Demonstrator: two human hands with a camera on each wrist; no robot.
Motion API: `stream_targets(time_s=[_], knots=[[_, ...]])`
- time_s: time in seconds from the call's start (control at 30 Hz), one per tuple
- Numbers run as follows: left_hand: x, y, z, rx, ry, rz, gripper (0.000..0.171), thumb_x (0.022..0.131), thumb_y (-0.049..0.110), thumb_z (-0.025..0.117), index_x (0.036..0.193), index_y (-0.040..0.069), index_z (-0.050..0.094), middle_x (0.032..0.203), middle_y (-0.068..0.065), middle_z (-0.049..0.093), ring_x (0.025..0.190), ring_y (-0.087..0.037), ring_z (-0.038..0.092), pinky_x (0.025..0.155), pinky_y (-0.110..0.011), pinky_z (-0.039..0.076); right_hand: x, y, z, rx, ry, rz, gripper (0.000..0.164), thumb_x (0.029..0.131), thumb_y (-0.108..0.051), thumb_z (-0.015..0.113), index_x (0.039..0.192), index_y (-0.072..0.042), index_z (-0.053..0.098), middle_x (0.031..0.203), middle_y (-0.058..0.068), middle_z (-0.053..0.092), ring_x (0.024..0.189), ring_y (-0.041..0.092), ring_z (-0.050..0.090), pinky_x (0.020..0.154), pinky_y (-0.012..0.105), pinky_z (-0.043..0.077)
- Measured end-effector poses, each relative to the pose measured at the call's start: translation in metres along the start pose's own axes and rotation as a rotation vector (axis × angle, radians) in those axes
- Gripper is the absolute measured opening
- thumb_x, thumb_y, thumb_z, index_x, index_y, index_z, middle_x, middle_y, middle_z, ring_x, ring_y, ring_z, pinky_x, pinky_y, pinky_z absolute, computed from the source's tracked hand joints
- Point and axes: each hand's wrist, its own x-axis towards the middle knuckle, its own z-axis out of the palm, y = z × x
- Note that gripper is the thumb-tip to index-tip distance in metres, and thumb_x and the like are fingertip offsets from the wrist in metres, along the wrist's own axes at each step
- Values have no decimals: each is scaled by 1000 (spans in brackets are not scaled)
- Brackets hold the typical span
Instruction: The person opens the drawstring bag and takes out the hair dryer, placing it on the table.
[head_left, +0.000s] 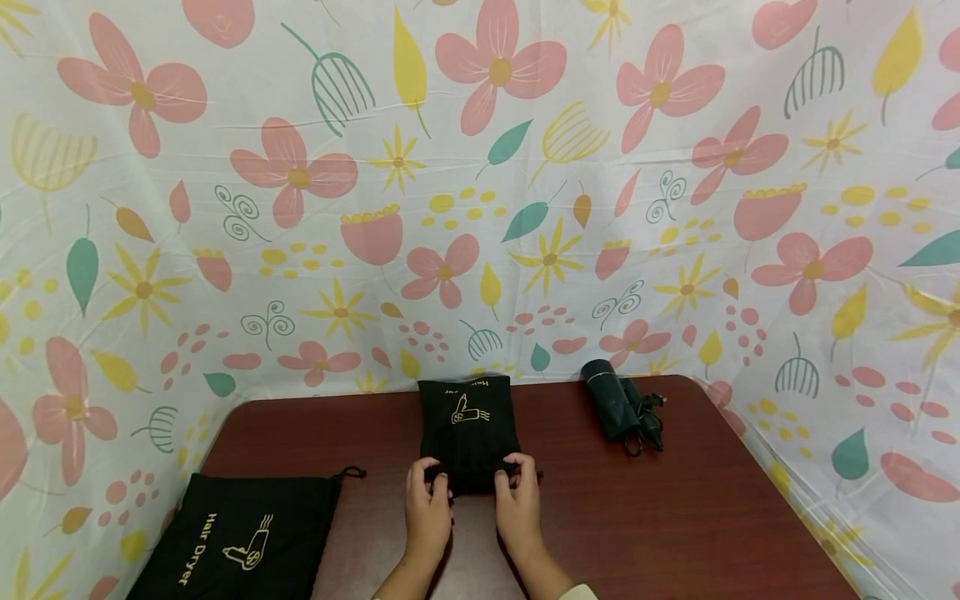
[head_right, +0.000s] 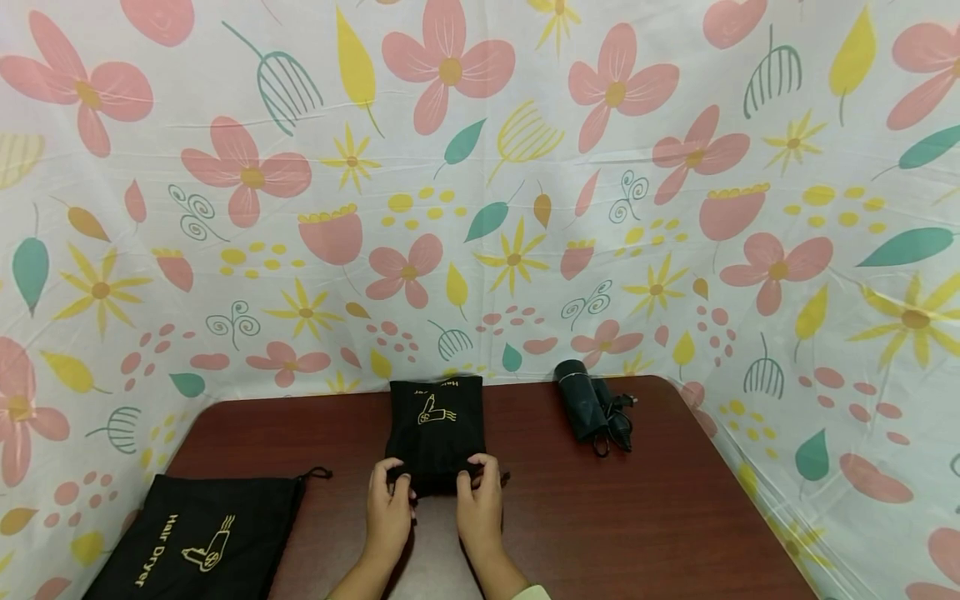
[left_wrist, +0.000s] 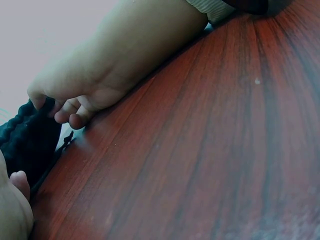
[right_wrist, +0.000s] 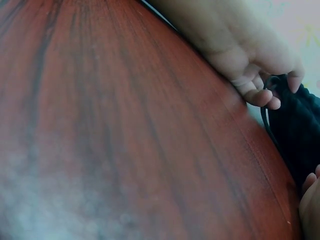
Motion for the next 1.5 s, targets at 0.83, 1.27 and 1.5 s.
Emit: stream_targets(time_s=[0.83, 1.27, 1.5], knots=[[1, -2, 0, 7, 11, 2, 18, 93, 4, 59, 108, 12, 50, 110, -12, 51, 44, -14, 51, 43, -28, 49, 1, 2, -1, 18, 6, -5, 24, 90, 0, 63, 109, -12, 55, 70, -1, 50, 54, 5, 46, 49, 21, 41], [2, -1, -2, 0, 8, 19, 22, 95, 1, 52, 114, 11, 53, 109, -14, 50, 48, -14, 53, 45, -29, 51, 0, 2, -1, -11, 44, -15, 26, 91, 2, 58, 110, -16, 57, 77, 1, 47, 57, 7, 45, 53, 22, 40], [-2, 0, -3, 3, 20, 10, 25, 95, 0, 50, 114, 15, 55, 118, -12, 50, 47, -15, 53, 45, -29, 53, 1, 3, -2, -17, 55, -21, 28, 92, 3, 56, 113, -16, 58, 76, 0, 46, 57, 6, 43, 55, 23, 40]])
